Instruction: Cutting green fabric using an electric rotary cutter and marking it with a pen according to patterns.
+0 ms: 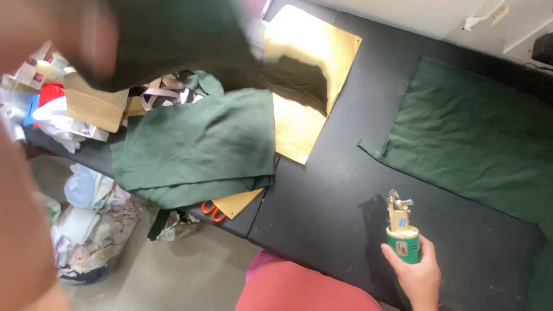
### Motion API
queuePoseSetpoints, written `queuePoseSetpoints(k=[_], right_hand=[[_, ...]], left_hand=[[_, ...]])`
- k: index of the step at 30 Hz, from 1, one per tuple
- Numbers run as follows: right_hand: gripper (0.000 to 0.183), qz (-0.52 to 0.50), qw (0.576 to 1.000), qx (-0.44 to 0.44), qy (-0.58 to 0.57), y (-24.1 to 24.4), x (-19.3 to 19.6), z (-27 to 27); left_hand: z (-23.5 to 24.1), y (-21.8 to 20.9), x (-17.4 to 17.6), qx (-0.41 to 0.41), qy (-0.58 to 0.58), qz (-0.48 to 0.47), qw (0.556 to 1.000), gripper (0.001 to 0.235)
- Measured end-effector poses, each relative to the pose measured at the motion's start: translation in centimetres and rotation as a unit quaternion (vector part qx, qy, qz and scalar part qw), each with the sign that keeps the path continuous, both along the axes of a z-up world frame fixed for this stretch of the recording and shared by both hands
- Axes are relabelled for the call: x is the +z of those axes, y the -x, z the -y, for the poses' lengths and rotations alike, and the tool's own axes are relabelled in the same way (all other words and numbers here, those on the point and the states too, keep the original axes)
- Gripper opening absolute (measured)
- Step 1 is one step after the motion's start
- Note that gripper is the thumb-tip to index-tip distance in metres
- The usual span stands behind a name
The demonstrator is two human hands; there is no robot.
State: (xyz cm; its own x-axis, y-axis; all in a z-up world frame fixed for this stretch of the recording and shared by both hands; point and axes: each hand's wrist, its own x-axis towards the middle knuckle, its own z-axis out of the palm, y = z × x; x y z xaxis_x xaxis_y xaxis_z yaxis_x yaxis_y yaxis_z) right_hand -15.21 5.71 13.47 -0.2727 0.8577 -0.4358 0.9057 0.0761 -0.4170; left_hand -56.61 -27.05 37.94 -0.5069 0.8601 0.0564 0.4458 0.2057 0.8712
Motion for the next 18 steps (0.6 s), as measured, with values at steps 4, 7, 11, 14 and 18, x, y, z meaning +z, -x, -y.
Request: queuePoseSetpoints(k=[4, 7, 11, 14, 18], right_hand=[[0.065, -0.002, 0.999, 0.034, -0.010, 2.0, -1.2, 1.0], [0.064, 0.013, 0.998, 0.065, -0.008, 3.6, -0.8, 2.4], [0.062, 0.026, 0.989, 0.138, -0.043, 5.5, -1.7, 4.2], [0.060, -0.029, 0.983, 0.176, -0.051, 7.6, -3.2, 5.2], [0.065, -0.027, 0.947, 0.277, -0.160, 10.0, -6.8, 6.6]], left_hand=[[3.4, -2.9, -5.0, -0.103, 0.076, -0.033, 0.991, 0.013], [10.1, -1.8, -12.7, 0.003, 0.413, -0.081, 0.907, 0.010], [18.0, -0.1, -22.8, 0.192, 0.721, -0.148, 0.650, 0.036], [13.4, -1.0, -23.7, 0.198, 0.609, -0.101, 0.761, 0.029], [5.5, -0.9, -27.0, 0.115, 0.556, -0.207, 0.797, 0.027]])
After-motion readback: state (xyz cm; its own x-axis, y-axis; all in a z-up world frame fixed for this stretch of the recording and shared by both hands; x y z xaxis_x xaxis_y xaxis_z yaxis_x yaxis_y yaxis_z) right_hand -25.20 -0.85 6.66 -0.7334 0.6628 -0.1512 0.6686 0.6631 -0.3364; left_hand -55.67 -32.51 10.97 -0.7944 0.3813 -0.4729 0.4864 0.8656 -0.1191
